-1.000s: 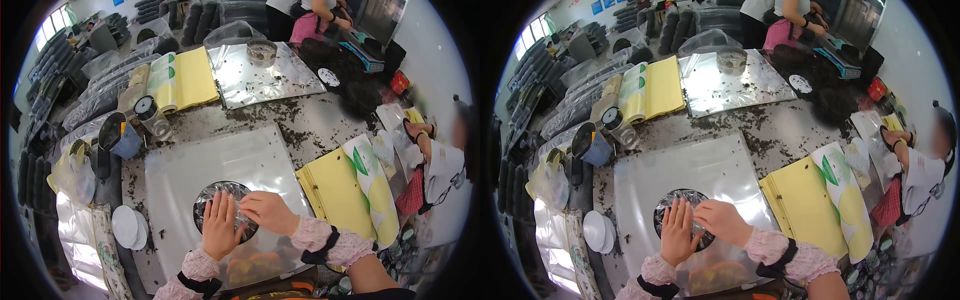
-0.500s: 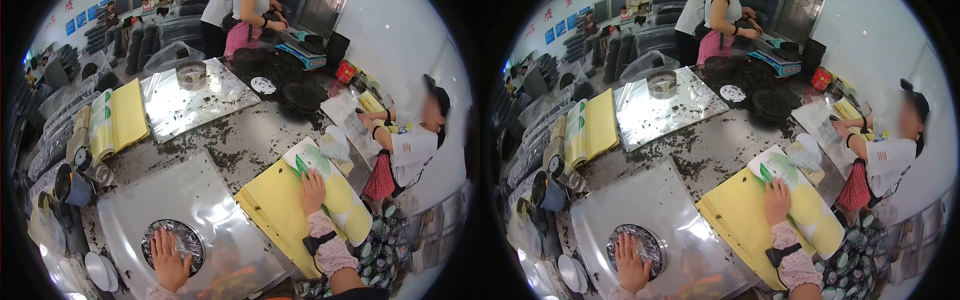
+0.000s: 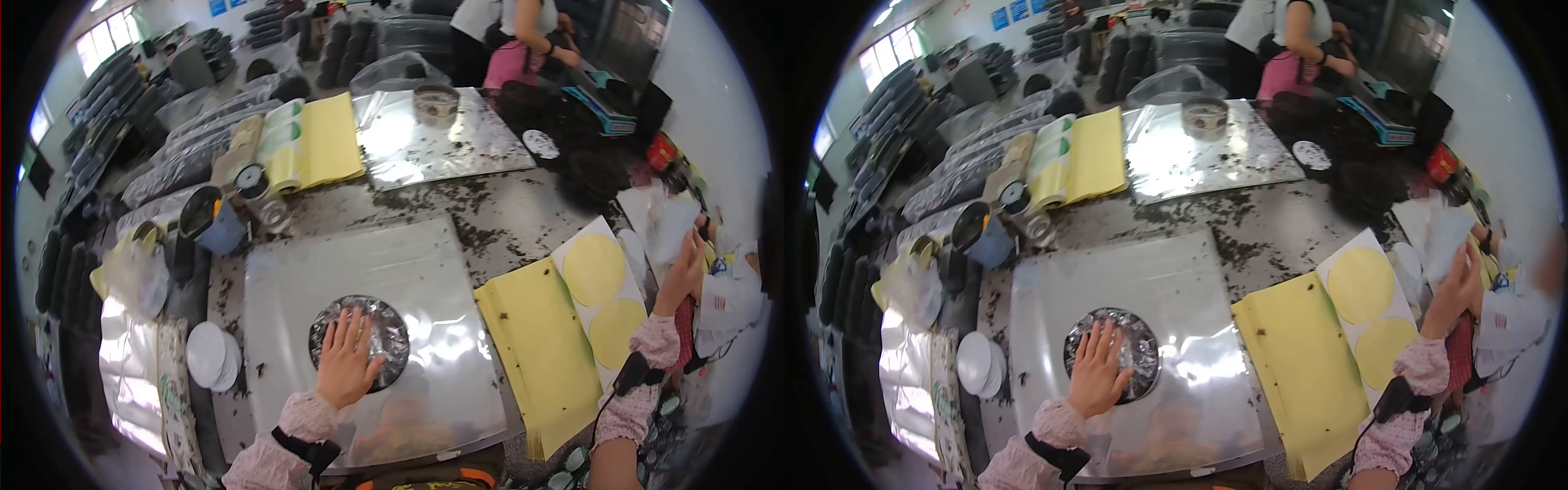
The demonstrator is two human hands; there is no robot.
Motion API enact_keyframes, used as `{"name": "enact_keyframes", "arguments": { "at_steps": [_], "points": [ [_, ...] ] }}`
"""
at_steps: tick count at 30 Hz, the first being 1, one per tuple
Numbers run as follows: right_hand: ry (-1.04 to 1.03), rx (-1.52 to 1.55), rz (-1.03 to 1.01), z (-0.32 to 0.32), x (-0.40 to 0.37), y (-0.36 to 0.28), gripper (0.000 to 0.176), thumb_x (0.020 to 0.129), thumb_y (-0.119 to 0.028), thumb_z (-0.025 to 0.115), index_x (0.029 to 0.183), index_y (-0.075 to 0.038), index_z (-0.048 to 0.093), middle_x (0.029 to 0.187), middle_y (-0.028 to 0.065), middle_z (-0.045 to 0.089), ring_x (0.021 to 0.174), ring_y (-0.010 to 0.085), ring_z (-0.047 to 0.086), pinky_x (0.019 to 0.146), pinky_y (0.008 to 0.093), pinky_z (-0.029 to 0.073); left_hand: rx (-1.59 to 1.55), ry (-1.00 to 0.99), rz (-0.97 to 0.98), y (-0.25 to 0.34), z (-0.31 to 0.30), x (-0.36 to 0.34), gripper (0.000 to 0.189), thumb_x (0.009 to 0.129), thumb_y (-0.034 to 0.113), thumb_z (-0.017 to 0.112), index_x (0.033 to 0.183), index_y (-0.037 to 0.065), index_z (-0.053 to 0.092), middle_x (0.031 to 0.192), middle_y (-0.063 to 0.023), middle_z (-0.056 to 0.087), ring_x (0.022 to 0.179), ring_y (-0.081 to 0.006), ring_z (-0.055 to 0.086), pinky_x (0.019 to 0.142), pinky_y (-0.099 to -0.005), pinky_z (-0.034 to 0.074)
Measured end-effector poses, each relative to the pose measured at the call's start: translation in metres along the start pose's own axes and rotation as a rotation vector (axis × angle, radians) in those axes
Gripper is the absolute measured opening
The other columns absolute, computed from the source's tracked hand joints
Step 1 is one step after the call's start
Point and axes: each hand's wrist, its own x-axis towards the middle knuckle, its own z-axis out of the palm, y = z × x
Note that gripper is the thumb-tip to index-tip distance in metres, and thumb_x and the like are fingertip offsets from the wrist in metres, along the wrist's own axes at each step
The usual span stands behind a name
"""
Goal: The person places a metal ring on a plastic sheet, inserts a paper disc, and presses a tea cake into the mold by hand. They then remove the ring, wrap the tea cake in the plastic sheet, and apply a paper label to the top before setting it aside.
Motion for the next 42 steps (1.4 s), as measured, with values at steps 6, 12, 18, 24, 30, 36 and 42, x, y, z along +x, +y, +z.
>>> {"name": "enact_keyframes", "arguments": {
  "at_steps": [6,12,18,24,30,36,42],
  "points": [
    [-0.967,-0.030,-0.800,0.142,-0.276,-0.106,0.056,0.089,-0.036,0.067,0.131,0.000,0.056,0.136,0.0254,0.054,0.128,0.0433,0.051,0.109,0.0467,0.042,0.084,0.101,-0.021,0.002,0.005,-0.004,0.066,0.095,0.044,0.056,0.149,0.010,0.043,0.158,-0.0140,0.034,0.150,-0.0386,0.020,0.118,-0.0641,0.010],
    [-1.374,-0.150,-0.899,0.173,-0.316,-0.114,0.094,0.090,-0.064,0.054,0.148,0.008,0.034,0.153,0.0269,0.036,0.146,0.0364,0.031,0.120,0.0512,0.020,-0.244,0.070,0.094,-0.025,0.047,-0.023,0.062,0.095,0.047,0.055,0.149,0.021,0.043,0.153,-0.0063,0.044,0.143,-0.0292,0.038,0.119,-0.0516,0.025],
    [-1.407,0.187,-0.706,0.206,-0.312,-0.142,0.100,0.089,-0.064,0.056,0.152,0.007,0.024,0.156,0.0274,0.028,0.147,0.0413,0.026,0.120,0.0554,0.016,-0.257,0.096,0.129,-0.022,0.031,-0.019,0.059,0.094,0.042,0.056,0.146,0.015,0.045,0.152,-0.0095,0.044,0.142,-0.0320,0.039,0.117,-0.0479,0.029],
    [-1.303,-0.111,-1.044,0.226,-0.333,-0.139,0.084,0.093,-0.059,0.052,0.156,-0.009,0.027,0.161,0.0213,0.022,0.150,0.0412,0.019,0.116,0.0673,0.011,-0.711,0.265,-0.048,-0.050,-0.036,-0.014,0.057,0.095,0.024,0.057,0.146,0.001,0.042,0.153,-0.0168,0.041,0.145,-0.0333,0.033,0.120,-0.0491,0.022],
    [-1.483,-0.217,-0.879,0.248,-0.340,-0.134,0.073,0.092,-0.047,0.053,0.155,-0.016,0.032,0.163,0.0186,0.020,0.151,0.0417,0.010,0.115,0.0699,0.006,-0.052,-0.062,0.340,-0.042,-0.019,0.036,0.073,0.094,0.049,0.054,0.149,0.003,0.040,0.154,-0.0117,0.041,0.147,-0.0280,0.031,0.121,-0.0500,0.018],
    [-1.439,-0.192,-0.817,0.250,-0.352,-0.118,0.073,0.090,-0.043,0.054,0.153,-0.010,0.035,0.161,0.0204,0.023,0.147,0.0445,0.016,0.116,0.0678,0.008,-0.092,-0.075,0.305,-0.046,0.003,0.038,0.072,0.095,0.049,0.052,0.149,0.003,0.040,0.155,-0.0108,0.039,0.146,-0.0280,0.030,0.121,-0.0500,0.016],
    [-1.451,-0.078,-0.764,0.233,-0.338,-0.133,0.061,0.087,-0.033,0.066,0.139,-0.005,0.051,0.147,0.0253,0.041,0.139,0.0416,0.034,0.116,0.0635,0.019,-0.546,0.217,0.131,-0.050,-0.025,0.011,0.051,0.094,0.026,0.059,0.137,-0.001,0.052,0.147,-0.0149,0.049,0.135,-0.0351,0.046,0.111,-0.0464,0.037]
  ]
}}
